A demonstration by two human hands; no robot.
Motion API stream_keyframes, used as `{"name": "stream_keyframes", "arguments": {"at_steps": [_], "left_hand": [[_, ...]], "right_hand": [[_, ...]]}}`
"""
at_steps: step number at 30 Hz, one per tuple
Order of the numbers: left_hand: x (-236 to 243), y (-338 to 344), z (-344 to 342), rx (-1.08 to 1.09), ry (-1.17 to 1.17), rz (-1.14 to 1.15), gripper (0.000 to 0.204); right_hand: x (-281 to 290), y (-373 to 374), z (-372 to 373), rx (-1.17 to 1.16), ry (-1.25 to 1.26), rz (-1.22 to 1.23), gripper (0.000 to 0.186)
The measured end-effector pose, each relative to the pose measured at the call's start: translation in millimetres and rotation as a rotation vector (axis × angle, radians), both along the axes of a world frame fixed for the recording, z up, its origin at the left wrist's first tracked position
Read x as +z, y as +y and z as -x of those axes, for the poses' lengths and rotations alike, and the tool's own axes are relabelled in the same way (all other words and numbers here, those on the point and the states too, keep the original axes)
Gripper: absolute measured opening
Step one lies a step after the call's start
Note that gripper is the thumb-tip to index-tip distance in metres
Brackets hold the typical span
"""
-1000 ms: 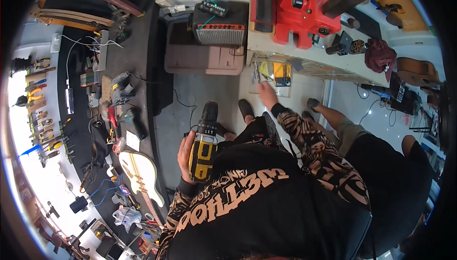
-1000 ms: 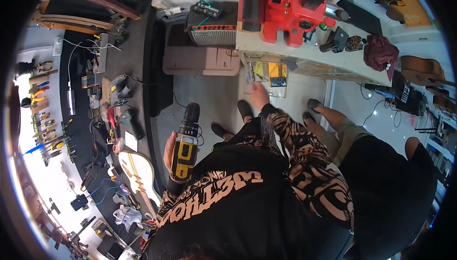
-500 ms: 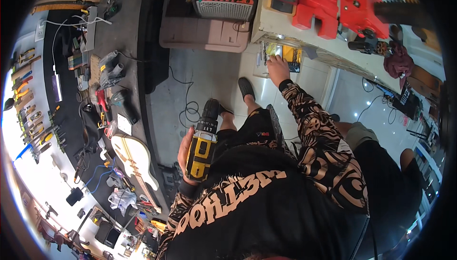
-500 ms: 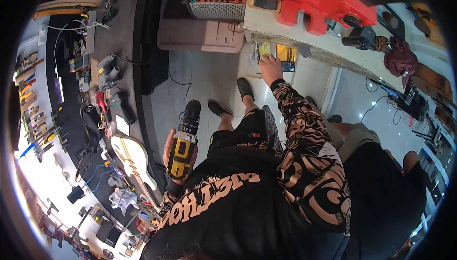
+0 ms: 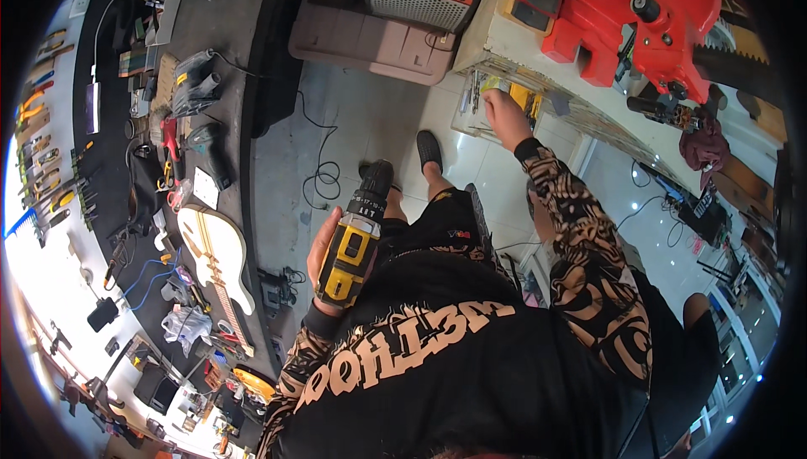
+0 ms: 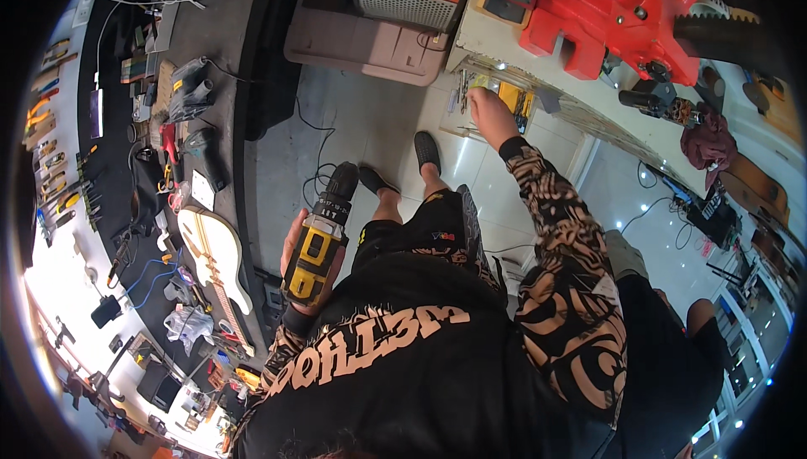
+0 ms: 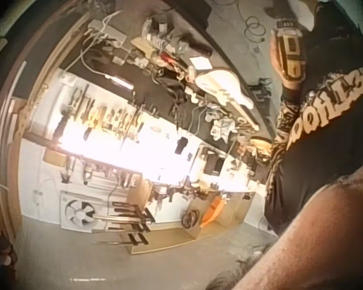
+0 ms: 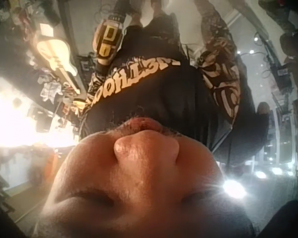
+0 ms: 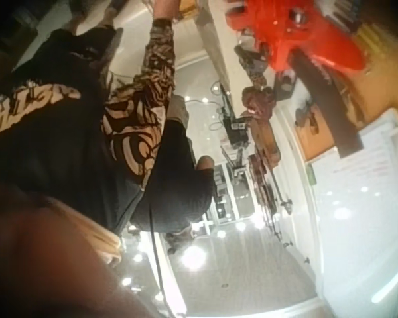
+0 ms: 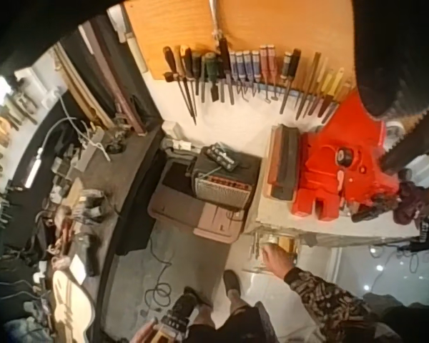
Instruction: The person scrapes a metal plate with a tool on a workbench and then uses a power drill to drill into the pre-existing holes on the plate.
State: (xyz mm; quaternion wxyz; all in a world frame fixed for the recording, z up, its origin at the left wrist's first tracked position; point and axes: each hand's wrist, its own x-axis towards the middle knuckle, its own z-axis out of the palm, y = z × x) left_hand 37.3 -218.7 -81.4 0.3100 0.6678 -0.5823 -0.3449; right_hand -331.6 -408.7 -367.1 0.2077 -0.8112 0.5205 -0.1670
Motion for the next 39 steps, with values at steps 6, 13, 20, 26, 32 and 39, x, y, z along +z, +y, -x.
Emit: {"name": "stream_keyframes", "arguments": {"at_steps": [6, 13, 20, 26, 32, 39], "left_hand": [[1, -4, 0, 0.05, 0.159, -0.014, 0.085], [21, -3, -14, 0.039, 0.445, 0.083, 0.087], [42, 12, -25, 0.273, 0.749, 0.12, 0.04], [91, 8, -62, -0.282, -0.018, 0.937, 0.065], [62, 56, -117, -0.266, 0.062, 0.763, 0.077], [58, 91, -169, -0.235, 0.072, 0.71, 0.075]], "right_hand": [[42, 33, 11, -0.464, -0.72, -0.579, 0.023], [152, 46, -29, -0.517, -0.893, -0.678, 0.03], [380, 1, -197, -0.181, -1.699, -0.973, 0.051], [482, 49, -251, 0.247, -1.711, -1.057, 0.053], [508, 109, -306, 0.251, -1.699, -1.022, 0.052], [506, 164, -360, 0.284, -1.627, -0.899, 0.05]]}}
